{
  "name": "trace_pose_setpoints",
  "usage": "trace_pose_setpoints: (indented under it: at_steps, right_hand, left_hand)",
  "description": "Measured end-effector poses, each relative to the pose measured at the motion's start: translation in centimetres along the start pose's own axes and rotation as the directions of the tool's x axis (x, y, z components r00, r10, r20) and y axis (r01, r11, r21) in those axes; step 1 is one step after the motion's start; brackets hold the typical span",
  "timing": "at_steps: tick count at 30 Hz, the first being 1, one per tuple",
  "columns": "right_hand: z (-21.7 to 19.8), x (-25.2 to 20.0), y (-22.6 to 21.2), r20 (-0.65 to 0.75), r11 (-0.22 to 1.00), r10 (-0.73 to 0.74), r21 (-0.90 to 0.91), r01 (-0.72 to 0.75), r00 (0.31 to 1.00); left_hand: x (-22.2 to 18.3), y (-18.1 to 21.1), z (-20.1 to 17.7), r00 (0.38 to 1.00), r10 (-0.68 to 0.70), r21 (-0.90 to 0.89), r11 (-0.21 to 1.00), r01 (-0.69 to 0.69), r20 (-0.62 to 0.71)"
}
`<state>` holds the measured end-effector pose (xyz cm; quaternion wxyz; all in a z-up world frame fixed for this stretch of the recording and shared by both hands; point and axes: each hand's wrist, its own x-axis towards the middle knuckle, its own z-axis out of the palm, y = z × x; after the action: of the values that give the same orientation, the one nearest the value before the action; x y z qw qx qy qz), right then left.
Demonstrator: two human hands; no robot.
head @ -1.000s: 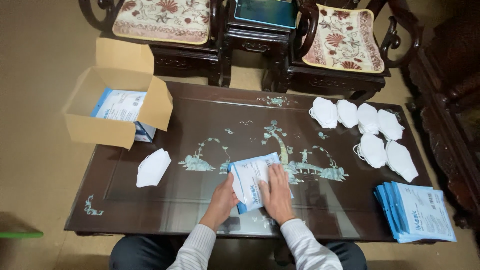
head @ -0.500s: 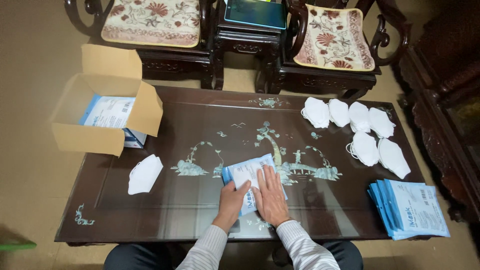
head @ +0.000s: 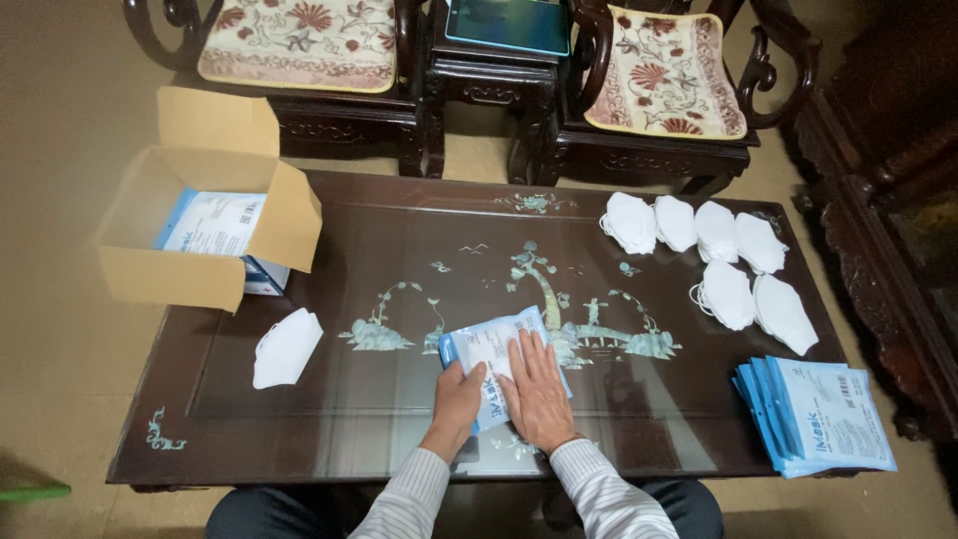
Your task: Packaging individual face masks into a cardboard box and organizing them on a table
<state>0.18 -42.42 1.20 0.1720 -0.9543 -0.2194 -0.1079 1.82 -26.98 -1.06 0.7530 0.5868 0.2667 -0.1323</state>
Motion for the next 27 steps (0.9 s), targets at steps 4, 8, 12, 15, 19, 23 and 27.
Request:
trace_pose_setpoints:
  at_steps: [4,8,12,15,19,23,27]
  right_hand:
    - [0.1,0.0,0.0,0.009,1.000,-0.007,-0.029,0.007,1.000]
    - [0.4,0.1,0.2,0.041,0.998,0.002,-0.058,0.000,0.999]
    - [1.8,0.2,1.0,0.027,0.987,-0.006,-0.163,0.010,1.000]
    - [0.7,0.4,0.1,0.124,0.992,0.062,-0.116,-0.048,0.990]
    - [0.8,0.3,0.0,0.031,0.992,0.060,-0.114,-0.056,0.998]
    - [-2.3,1.1,-0.8,0.169,0.975,0.217,-0.086,-0.205,0.961]
    - [-0.3,-2.3,5.5,-0.027,0.944,0.279,-0.173,-0.280,0.960]
  left_hand:
    - [-5.0,6.7,0.4,0.986,-0.169,0.065,0.984,0.168,0.000]
    - [-4.4,6.2,0.4,0.985,-0.170,0.091,0.981,0.170,-0.007]
    - [0.2,0.3,-0.1,0.999,0.027,0.016,1.000,-0.027,-0.025]
    - [1.7,-2.0,-0.7,0.981,0.176,0.138,0.977,-0.163,-0.085]
    - [2.4,-2.6,-3.5,0.907,0.420,0.582,0.736,-0.347,0.010]
    - [-0.9,1.3,-5.1,0.956,0.265,0.443,0.877,-0.185,-0.125]
    - [-0.3,0.6,-6.1,0.970,0.225,0.173,0.963,-0.206,-0.096]
